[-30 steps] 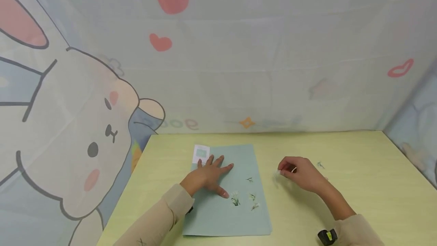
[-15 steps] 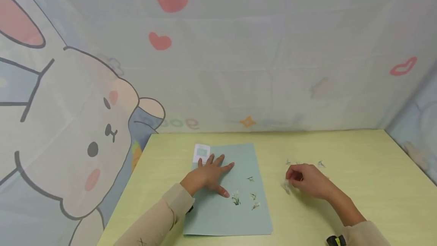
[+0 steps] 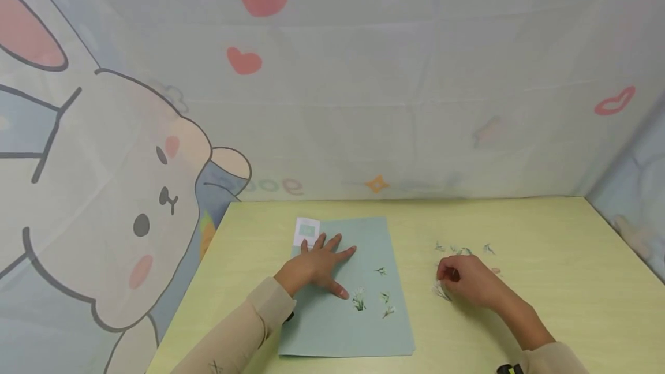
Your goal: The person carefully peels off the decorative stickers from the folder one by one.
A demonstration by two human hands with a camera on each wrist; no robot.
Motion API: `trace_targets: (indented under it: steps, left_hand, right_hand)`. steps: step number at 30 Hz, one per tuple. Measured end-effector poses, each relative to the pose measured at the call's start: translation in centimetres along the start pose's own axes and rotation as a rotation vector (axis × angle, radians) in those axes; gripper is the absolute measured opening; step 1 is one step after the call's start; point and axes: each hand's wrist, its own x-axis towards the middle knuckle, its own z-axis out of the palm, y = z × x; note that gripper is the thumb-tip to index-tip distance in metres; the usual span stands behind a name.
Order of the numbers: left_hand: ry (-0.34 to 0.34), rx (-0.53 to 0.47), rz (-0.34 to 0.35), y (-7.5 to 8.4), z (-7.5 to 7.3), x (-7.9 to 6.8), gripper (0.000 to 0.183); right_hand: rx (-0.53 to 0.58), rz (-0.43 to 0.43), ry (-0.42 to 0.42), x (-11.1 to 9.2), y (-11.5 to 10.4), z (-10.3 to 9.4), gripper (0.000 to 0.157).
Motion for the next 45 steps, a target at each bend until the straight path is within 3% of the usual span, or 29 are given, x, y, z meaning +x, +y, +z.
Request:
trace_targets:
  steps: [10,17,27,45]
  left_hand:
    - [-0.005,0.006,-0.001,0.0,0.0,0.2,0.112]
    - [0.001,0.005,0.001,0.0,0.0,0.1,0.112]
    - [0.004,0.02,-0.001,0.1,-0.1,0.3,0.112]
    - [-0.033,0.004,-0.015,-0.2,0.1,0.9,0.109]
  right_hand:
    - [-0.093,-0.006,0.013,-0.1,0.1,0.0,0.017]
    - [-0.098,-0.015,0.017,0.1,-0.3,-0.3,0.018]
    - [-0.104,-0.1,0.078,1.5,-1.6,0.0,0.011]
    - [-0.041,-0.122,0.091,4.7,-4.3,2.1,0.017]
